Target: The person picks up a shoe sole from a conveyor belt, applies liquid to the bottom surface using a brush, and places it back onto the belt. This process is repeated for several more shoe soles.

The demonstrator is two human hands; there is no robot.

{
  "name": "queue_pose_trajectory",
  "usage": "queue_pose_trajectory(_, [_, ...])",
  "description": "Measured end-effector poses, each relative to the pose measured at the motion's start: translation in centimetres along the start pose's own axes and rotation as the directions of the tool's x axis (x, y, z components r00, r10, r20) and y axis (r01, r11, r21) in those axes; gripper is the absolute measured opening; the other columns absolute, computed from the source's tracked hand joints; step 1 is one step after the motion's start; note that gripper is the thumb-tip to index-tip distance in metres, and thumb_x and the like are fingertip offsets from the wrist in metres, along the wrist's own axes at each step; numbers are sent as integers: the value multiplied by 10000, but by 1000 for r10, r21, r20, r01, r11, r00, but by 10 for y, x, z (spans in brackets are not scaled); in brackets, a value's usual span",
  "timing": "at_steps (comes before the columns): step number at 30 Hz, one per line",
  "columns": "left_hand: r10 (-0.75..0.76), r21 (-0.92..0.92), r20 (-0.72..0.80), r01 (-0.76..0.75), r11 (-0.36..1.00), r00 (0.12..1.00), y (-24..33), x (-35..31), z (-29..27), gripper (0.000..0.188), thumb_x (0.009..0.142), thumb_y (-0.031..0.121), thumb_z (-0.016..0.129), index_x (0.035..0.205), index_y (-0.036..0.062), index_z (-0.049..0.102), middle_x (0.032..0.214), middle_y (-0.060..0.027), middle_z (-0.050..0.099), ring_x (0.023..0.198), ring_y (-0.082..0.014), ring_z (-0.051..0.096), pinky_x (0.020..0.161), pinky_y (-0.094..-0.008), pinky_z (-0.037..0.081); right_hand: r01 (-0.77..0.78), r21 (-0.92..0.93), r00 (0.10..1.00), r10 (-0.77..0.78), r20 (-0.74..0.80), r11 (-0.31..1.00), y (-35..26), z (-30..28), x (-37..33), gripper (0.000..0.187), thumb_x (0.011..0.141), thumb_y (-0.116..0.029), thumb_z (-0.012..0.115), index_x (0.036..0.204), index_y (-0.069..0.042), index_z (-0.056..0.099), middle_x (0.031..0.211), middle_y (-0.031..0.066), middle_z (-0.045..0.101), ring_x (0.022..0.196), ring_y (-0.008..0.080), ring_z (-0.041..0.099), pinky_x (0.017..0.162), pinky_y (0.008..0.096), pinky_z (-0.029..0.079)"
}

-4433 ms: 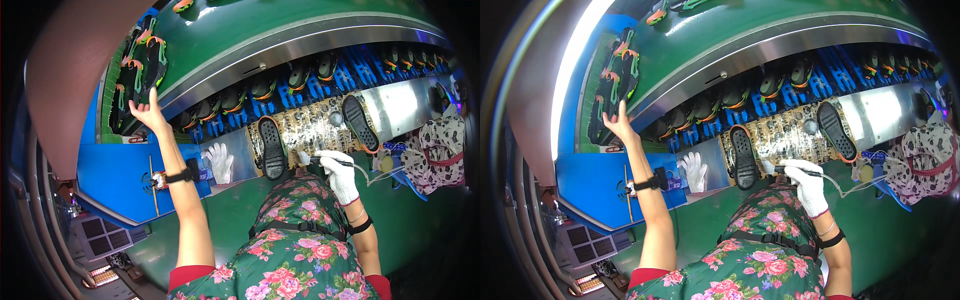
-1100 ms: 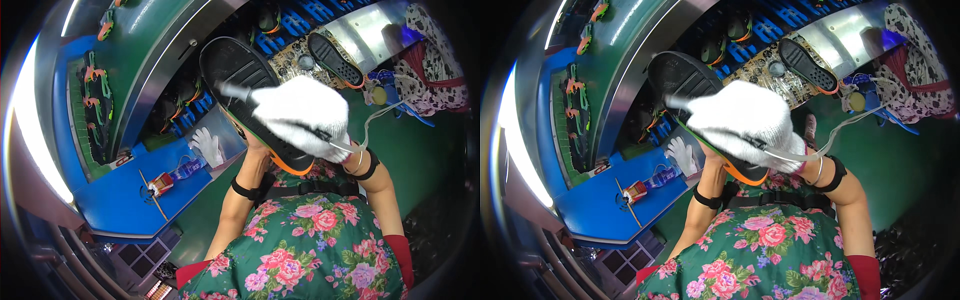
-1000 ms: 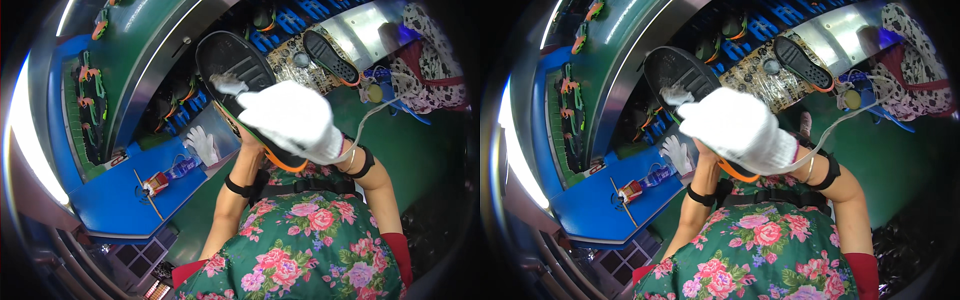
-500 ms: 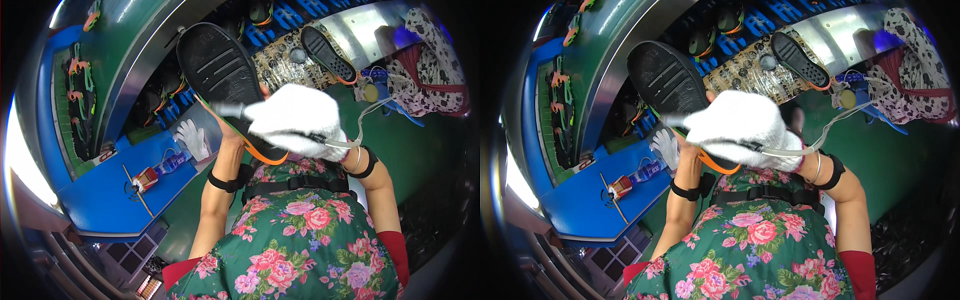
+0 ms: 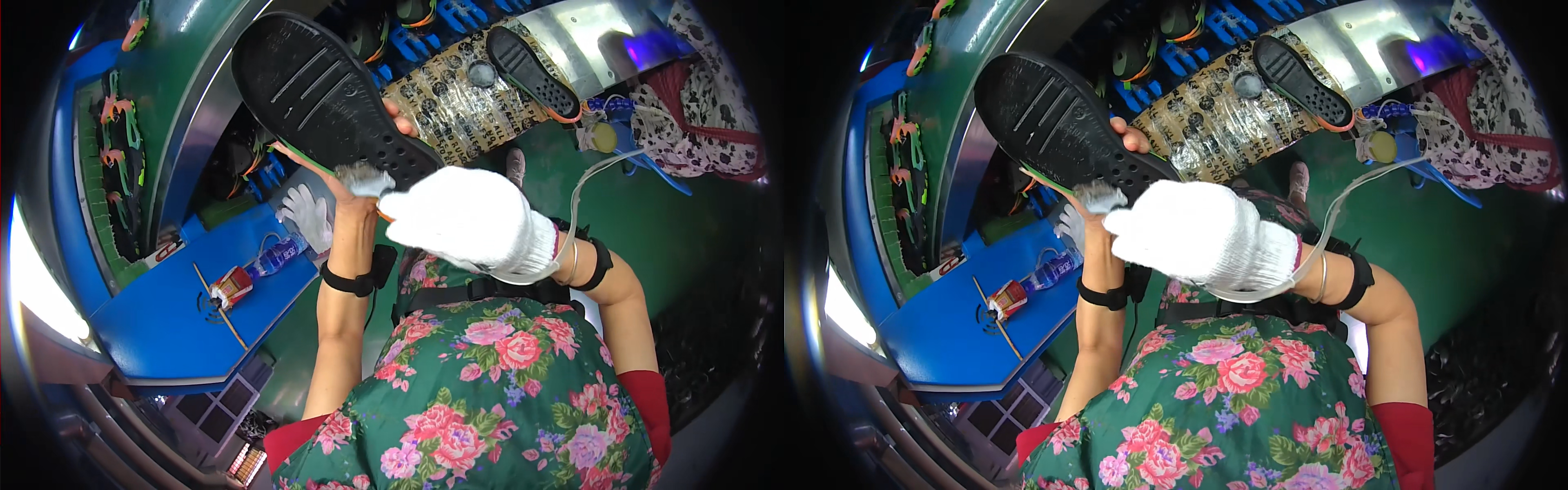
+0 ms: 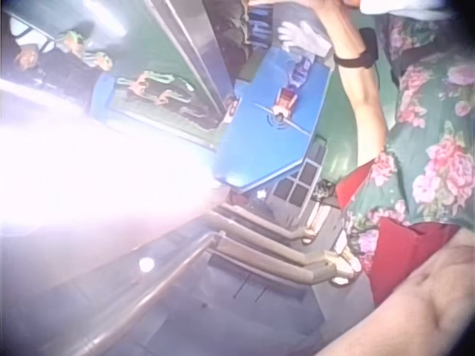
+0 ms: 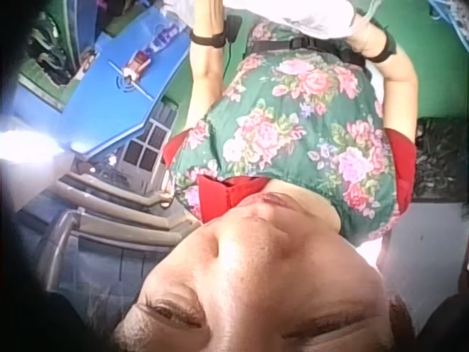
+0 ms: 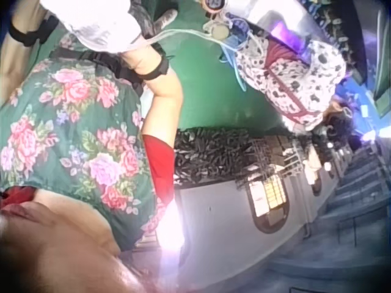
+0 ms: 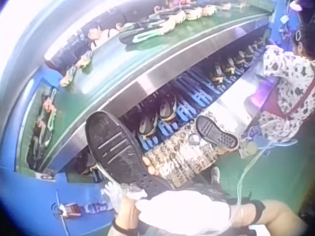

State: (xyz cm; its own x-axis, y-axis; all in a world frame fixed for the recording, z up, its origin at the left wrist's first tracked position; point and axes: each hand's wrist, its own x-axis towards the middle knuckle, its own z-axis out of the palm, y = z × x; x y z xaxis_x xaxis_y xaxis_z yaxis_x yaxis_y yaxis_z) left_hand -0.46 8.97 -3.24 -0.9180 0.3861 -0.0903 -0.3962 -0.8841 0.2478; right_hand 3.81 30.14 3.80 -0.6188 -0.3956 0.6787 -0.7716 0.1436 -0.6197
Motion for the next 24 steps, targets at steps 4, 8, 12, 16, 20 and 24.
queue_pose_trajectory(4, [76,44,-2,-76,996,997,6,4,2,1322,724,1072,476,1558,46,484,1259,-249,658,1080,-419,689,885,-565,615,-188,186,971,212,-115,964,-1,-6,-1,316,888,-86,829,1202,-119,822,1145,90,815,930,288,764,812,394,614])
queue_pose_trajectory(8, [85,96,6,-85,992,996,11,4,0,1326,708,1077,480,1521,30,513,1255,-253,663,1093,-420,687,882,-572,613,-61,36,998,60,14,998,0,-6,-7,303,869,-72,831,1166,-132,834,1196,71,813,962,284,762,820,388,616])
queue_pose_trajectory(12, [60,73,69,-65,995,996,15,9,1,1408,653,1096,503,1480,-44,517,1266,-259,660,1149,-420,667,922,-575,616,-281,307,949,311,-51,909,0,-5,-13,255,830,-55,864,1080,-104,853,1112,93,834,908,252,777,804,373,617])
queue_pose_trajectory(16, [-37,112,218,13,994,975,22,14,7,1237,710,937,704,1421,-59,525,1257,-247,672,1267,-384,613,1061,-534,572,-174,143,980,185,-68,974,-1,-6,-17,266,842,-65,861,1102,-121,847,1120,82,828,932,276,773,807,379,612])
queue_pose_trajectory(20, [-67,147,286,25,989,956,25,18,10,1052,824,793,795,1389,-55,536,1268,-242,677,1299,-368,597,1119,-502,545,-274,328,945,316,-84,904,0,-6,-20,253,842,-50,863,1089,-103,848,1110,93,824,920,276,763,805,387,609])
queue_pose_trajectory(24, [39,165,223,-77,983,974,23,21,10,1402,645,1094,533,1365,-109,574,1211,-247,658,1119,-367,658,960,-504,609,-256,284,955,288,-76,924,0,-9,-20,236,843,-23,854,1072,-78,848,1102,101,828,956,278,784,835,380,613])
